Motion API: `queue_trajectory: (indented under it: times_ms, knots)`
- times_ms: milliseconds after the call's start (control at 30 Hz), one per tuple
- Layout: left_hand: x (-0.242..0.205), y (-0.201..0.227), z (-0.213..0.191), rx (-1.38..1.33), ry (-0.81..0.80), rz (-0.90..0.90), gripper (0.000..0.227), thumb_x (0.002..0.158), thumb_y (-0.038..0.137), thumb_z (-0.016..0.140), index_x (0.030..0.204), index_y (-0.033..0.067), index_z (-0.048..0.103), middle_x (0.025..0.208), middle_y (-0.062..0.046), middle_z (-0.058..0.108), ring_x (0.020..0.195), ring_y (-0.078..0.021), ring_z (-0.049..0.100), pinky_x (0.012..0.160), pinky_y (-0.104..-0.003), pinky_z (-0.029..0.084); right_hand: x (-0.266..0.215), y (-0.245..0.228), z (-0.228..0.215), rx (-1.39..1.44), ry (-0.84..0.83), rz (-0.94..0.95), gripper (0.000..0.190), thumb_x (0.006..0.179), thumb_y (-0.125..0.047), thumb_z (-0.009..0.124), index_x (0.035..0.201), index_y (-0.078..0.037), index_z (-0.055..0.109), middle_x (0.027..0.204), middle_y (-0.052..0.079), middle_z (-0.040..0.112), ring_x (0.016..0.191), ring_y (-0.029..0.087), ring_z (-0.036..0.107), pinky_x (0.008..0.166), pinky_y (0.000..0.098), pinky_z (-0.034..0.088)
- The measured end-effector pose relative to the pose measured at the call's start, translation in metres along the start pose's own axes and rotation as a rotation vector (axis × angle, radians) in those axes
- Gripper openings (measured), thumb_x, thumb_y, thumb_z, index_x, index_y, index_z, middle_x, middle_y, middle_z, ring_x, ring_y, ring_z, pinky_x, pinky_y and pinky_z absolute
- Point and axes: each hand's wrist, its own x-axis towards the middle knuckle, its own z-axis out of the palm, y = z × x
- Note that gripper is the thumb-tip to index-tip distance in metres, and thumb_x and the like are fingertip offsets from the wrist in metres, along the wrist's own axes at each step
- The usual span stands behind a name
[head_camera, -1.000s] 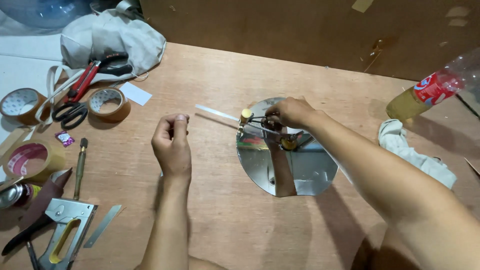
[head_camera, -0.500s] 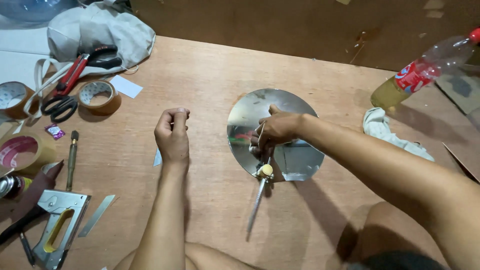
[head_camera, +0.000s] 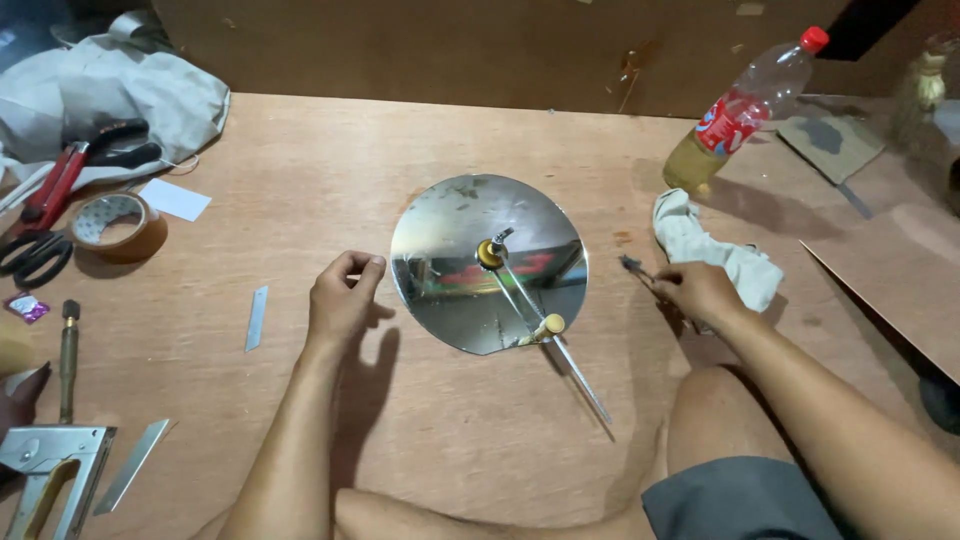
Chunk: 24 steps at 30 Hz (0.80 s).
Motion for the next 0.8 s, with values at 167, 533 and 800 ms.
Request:
queue_trajectory:
  times_ms: [167,533,800]
  knots:
    - [0.014,-0.027,0.002,0.155,-0.009,-0.012,0.026,0.103,0.035,0.074,0.116,0.0142,0.083,0.108,-0.013,0.082,0.069,-0.0315,0.082,0.058,-0.037,0.065,-0.036,-0.027,-0.007,0.046,0.054,0.032,0.037,0.109,-0.035,0.069,0.142,-0.023,0.083,0.128,0.015,0.083,0.120,0.042,0.080,0.093,0.0577,0.067]
    - [0.018,-0.028,-0.003,0.222,0.025,-0.029,0.025,0.104,0.035,0.073,0.119,0.0181,0.085,0.113,-0.009,0.083,0.082,-0.0283,0.082,0.073,-0.040,0.065,-0.109,-0.181,-0.026,0.058,-0.071,-0.297,0.031,0.102,-0.053,0.072,0.124,-0.032,0.082,0.108,0.005,0.083,0.114,0.036,0.079,0.097,0.0540,0.065]
    - [0.011,-0.015,-0.006,0.212,0.053,-0.001,0.025,0.105,0.034,0.072,0.118,0.0186,0.087,0.119,-0.009,0.083,0.101,-0.0304,0.080,0.084,-0.045,0.065,-0.081,-0.148,-0.034,0.045,-0.011,-0.052,0.036,0.102,-0.053,0.073,0.130,-0.032,0.083,0.108,0.001,0.086,0.123,0.029,0.076,0.097,0.0501,0.065]
